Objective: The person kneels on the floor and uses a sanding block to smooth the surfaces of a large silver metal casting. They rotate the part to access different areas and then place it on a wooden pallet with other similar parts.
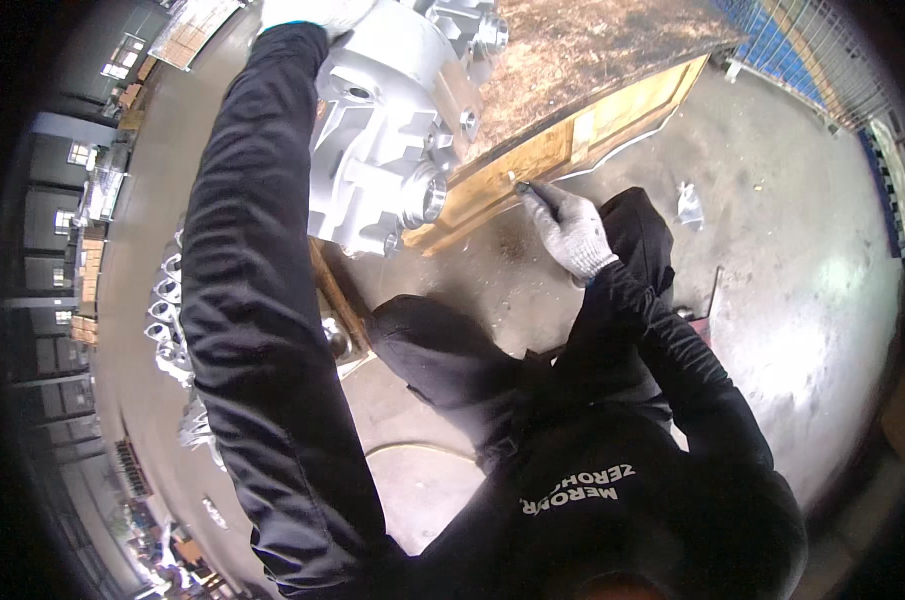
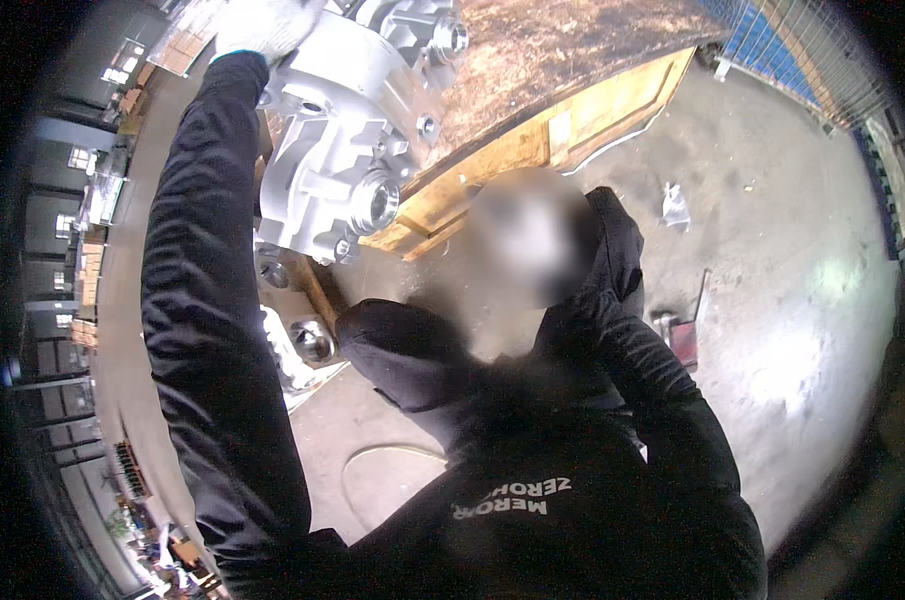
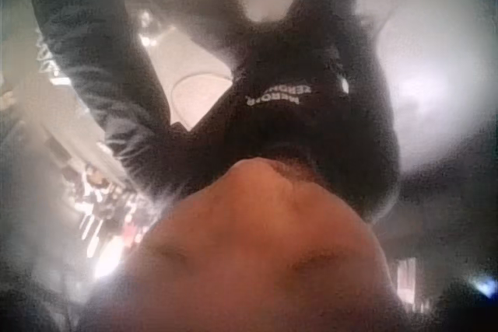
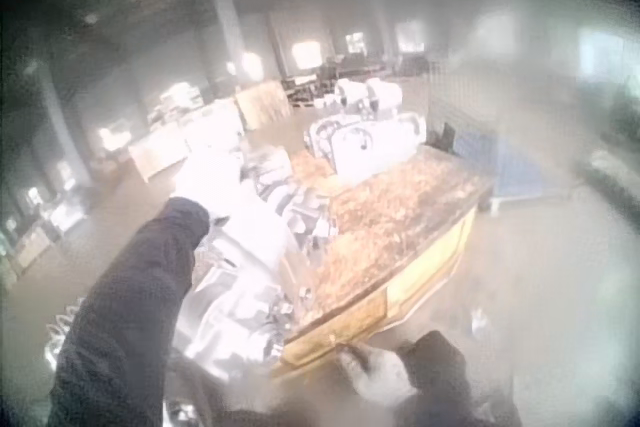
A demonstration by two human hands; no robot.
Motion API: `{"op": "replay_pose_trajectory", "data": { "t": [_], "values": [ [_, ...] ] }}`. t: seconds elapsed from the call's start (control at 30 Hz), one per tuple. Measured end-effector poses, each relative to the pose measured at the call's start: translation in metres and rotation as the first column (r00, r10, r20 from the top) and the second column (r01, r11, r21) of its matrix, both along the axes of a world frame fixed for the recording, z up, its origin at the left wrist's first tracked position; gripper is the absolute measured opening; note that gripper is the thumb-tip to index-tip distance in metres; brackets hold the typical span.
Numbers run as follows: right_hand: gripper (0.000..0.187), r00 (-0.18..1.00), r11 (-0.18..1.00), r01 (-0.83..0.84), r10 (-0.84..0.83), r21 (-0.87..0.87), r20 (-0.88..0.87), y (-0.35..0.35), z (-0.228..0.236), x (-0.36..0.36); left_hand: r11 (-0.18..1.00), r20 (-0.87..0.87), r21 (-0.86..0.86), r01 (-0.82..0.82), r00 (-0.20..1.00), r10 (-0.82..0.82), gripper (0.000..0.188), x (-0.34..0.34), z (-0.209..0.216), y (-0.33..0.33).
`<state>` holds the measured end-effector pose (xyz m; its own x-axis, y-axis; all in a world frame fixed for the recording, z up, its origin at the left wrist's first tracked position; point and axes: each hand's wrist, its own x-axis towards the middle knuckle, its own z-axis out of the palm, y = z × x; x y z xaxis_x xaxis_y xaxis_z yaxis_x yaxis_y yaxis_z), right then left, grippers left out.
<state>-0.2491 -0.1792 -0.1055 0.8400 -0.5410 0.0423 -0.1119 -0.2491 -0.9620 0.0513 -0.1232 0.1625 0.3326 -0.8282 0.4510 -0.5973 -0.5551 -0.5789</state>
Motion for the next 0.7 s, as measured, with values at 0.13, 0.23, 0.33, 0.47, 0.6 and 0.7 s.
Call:
{"op": "replay_pose_trajectory", "data": {
  "t": [0.13, 0.23, 0.33, 0.47, 0.6, 0.7],
  "values": [
    [0.031, 0.989, 0.889, 0.105, -0.141, -0.445, -0.049, -0.023, 0.028, -0.003, 0.995, -0.101, 0.075, -0.061, 0.993, 0.069, 0.035, -0.022, 0.009, -0.009],
    [0.030, 0.975, 0.733, 0.027, -0.169, -0.680, -0.144, -0.034, 0.041, 0.011, 0.994, -0.179, -0.012, 0.108, 0.978, -0.109, 0.036, -0.041, 0.008, -0.003],
    [0.031, 0.998, 0.568, -0.007, -0.045, -0.823, -0.039, -0.039, 0.026, 0.029, 0.984, -0.199, -0.062, 0.170, 0.963, -0.179, 0.032, -0.061, 0.015, 0.008],
    [0.036, 0.997, 0.474, 0.044, 0.033, -0.880, 0.067, -0.063, -0.015, 0.050, 0.984, -0.126, -0.040, 0.172, 0.976, -0.176, 0.031, -0.042, 0.003, 0.004],
    [0.036, 0.997, 0.457, 0.080, -0.017, -0.886, 0.082, -0.073, -0.017, 0.070, 0.968, -0.315, -0.114, 0.225, 0.915, -0.250, 0.034, -0.066, 0.022, 0.006],
    [0.034, 0.999, 0.552, 0.023, 0.013, -0.834, 0.036, -0.064, -0.013, 0.074, 0.875, -0.225, -0.339, 0.346, 0.873, -0.432, 0.044, -0.045, 0.010, 0.013]
  ]
}}
